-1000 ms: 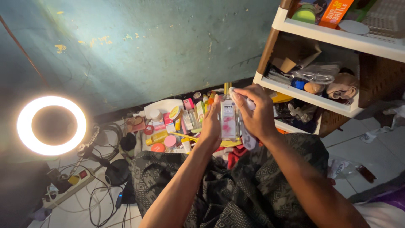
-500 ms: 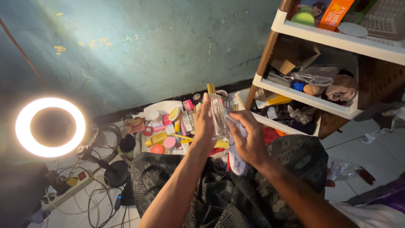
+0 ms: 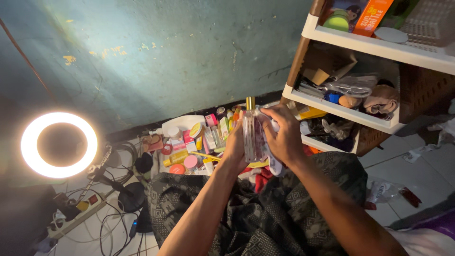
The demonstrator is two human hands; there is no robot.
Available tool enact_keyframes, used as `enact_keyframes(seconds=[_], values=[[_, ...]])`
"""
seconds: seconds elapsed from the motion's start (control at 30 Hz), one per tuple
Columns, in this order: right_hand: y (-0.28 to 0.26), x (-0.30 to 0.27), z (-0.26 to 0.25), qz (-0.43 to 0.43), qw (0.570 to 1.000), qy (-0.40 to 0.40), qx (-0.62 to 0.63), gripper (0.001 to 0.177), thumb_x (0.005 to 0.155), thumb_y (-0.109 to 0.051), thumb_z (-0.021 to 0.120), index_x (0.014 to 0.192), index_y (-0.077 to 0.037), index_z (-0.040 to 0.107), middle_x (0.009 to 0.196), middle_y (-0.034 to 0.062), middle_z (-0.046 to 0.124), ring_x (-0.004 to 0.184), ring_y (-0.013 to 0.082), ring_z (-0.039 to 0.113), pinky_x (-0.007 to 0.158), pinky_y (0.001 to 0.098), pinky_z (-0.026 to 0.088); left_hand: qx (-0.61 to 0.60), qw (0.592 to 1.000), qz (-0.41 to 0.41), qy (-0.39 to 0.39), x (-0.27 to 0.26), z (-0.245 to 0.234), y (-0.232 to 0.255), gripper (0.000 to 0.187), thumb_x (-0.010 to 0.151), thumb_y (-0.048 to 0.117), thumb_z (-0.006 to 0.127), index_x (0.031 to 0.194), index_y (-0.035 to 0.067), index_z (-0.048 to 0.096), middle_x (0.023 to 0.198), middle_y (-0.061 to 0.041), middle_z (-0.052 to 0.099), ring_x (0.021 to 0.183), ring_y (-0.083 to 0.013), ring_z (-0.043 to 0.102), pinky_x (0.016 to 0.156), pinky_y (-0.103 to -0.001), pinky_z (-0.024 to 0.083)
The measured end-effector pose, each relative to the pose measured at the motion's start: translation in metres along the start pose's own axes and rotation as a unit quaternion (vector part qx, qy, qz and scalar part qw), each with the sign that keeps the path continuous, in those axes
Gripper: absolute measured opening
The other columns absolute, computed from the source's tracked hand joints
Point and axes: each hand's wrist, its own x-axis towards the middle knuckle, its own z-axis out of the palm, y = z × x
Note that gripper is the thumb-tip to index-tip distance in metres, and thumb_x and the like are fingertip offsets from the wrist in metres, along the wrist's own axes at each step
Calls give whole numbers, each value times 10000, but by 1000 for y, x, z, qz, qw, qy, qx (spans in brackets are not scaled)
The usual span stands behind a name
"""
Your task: The person cleans various cosmetic and skincare containers with a white cloth, picking them up individually from the floor or a shelf and placing some back onto the shelf.
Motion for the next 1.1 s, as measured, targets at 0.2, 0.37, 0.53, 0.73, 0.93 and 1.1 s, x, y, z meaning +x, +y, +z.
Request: enact_keyframes(seconds=[0.2,0.37,0.53,0.73,0.93,1.1], values=[[2,6,-4,26,998,-34,35,220,975,-160,687,1104,11,739,987,142,702,939,263,692,843,362,535,72,997,-9,39,1,-1,1,472,1093,447,328,1127,76,618,858,-69,656,702,-172,642,625,-325,571],[-2,6,-9,19,994,-53,93,250,995,-192,667,1124,10,738,1002,130,713,947,241,699,852,352,540,119,989,-33,83,-5,8,5,411,1064,462,352,1188,161,603,806,-46,627,673,-170,614,592,-351,537],[12,-3,-2,95,992,-55,62,270,995,-206,668,1119,29,718,1056,145,734,1005,238,709,887,356,542,64,997,18,42,1,5,1,416,1118,425,399,1290,86,568,926,-47,649,780,-150,626,691,-320,556],[32,-12,4,202,967,-90,128,407,961,-293,618,1257,-18,677,1144,144,747,1062,237,724,910,341,559,-6,999,10,45,1,17,8,358,1078,319,404,1279,65,557,1066,-75,678,957,-183,670,803,-331,588],[41,-1,-8,123,973,-187,59,693,873,-481,809,1234,81,628,1138,238,684,1073,304,648,900,418,514,82,996,38,24,16,8,3,298,1117,342,538,1268,86,547,1029,-80,614,848,-219,577,692,-321,478],[29,16,-18,257,936,-155,186,476,898,-439,716,1086,-3,735,960,100,749,891,144,698,819,330,553,-9,997,18,-81,23,34,18,499,1083,422,565,1411,55,486,1208,-104,617,1034,-179,635,854,-286,585]])
